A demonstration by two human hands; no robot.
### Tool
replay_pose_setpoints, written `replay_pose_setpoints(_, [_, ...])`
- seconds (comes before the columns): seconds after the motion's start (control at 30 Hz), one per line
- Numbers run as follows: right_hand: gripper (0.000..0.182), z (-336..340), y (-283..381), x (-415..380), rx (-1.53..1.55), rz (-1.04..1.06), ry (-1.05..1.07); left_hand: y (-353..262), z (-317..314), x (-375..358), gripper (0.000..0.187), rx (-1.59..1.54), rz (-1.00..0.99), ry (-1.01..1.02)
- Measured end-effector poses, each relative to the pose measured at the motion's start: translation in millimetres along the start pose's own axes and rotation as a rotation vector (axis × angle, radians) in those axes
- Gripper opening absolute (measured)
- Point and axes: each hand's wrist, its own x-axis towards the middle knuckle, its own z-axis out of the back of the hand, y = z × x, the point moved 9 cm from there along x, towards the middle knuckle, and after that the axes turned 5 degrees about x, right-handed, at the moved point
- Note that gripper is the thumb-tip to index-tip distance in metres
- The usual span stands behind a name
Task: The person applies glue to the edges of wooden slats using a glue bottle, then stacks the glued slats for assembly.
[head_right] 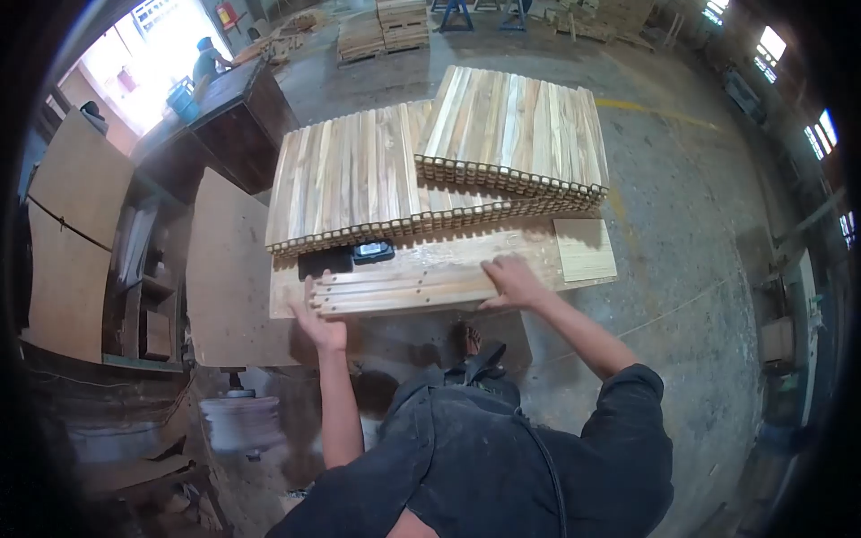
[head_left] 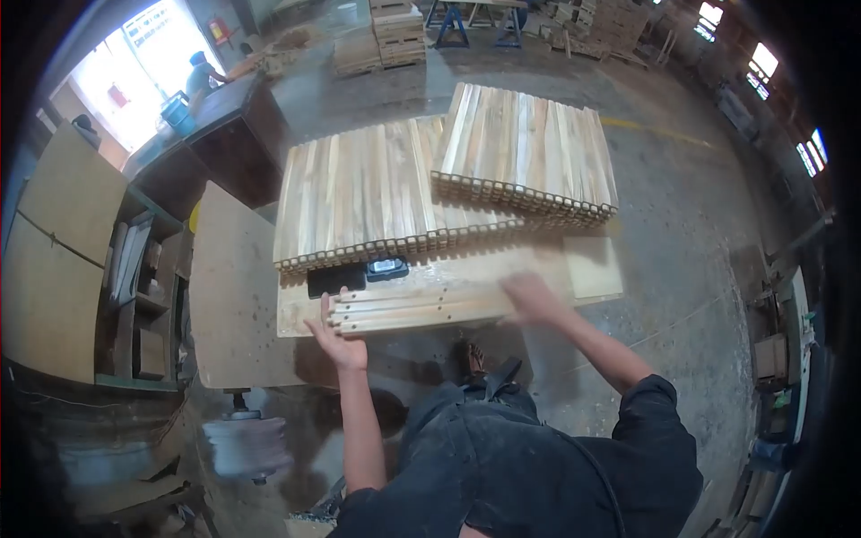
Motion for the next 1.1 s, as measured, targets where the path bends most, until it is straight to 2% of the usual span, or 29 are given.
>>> replay_pose_setpoints(0.07, [0.096,-2.1,-44.5,0.1,-0.053,0.040,-0.109,25.9,0.1,15.2,0.087,0.176,0.024,0.029])
replay_pose_setpoints(0.1, [0.096,-1.3,-56.3,4.3,-0.048,0.028,-0.100,39.6,4.4,21.7,0.077,0.207,0.052,-0.006])
replay_pose_setpoints(0.2, [0.097,-1.4,-80.0,10.9,-0.046,0.023,-0.102,62.2,19.3,35.3,0.068,0.661,-0.038,-0.066])
replay_pose_setpoints(0.23, [0.098,-10.9,-86.0,13.2,-0.048,0.041,-0.124,58.8,9.0,29.4,0.056,0.882,-0.127,-0.136])
replay_pose_setpoints(0.33, [0.098,-19.1,-92.5,13.3,0.035,0.037,-0.152,72.4,12.6,33.1,0.053,1.062,-0.269,-0.132])
replay_pose_setpoints(0.37, [0.096,-9.2,-88.4,10.7,0.035,0.066,-0.198,76.2,19.5,32.9,0.054,1.050,-0.197,-0.162])
replay_pose_setpoints(0.4, [0.094,-2.1,-86.5,5.1,0.034,0.088,-0.245,77.3,27.5,33.1,0.056,1.009,-0.211,-0.179])
replay_pose_setpoints(0.5, [0.080,-12.4,-141.5,-23.2,0.671,-0.250,-0.490,83.1,48.2,44.5,0.064,0.886,-0.199,-0.200])
replay_pose_setpoints(0.6, [0.068,-27.2,-156.5,-40.7,1.081,-0.392,-0.660,84.6,48.1,45.7,0.067,0.914,-0.192,-0.178])
replay_pose_setpoints(0.63, [0.061,-21.9,-149.1,-40.7,1.021,-0.418,-0.636,85.3,48.9,46.7,0.069,0.898,-0.187,-0.176])
replay_pose_setpoints(0.73, [0.058,-36.6,-148.1,-37.6,1.082,-0.448,-0.698,86.1,49.5,46.9,0.070,0.884,-0.175,-0.183])
replay_pose_setpoints(0.97, [0.057,-49.1,-160.1,-40.5,1.208,-0.468,-0.751,85.8,58.7,48.4,0.064,0.851,-0.156,-0.228])
replay_pose_setpoints(1.03, [0.060,-53.7,-160.6,-40.5,1.189,-0.501,-0.710,94.9,59.9,47.1,0.062,0.862,-0.084,-0.253])
replay_pose_setpoints(1.07, [0.058,-53.0,-160.2,-39.9,1.111,-0.510,-0.684,88.0,64.9,42.9,0.062,0.874,-0.072,-0.294])
replay_pose_setpoints(1.1, [0.056,-52.1,-161.8,-44.0,1.046,-0.509,-0.650,79.3,58.2,40.1,0.057,1.057,-0.120,-0.241])
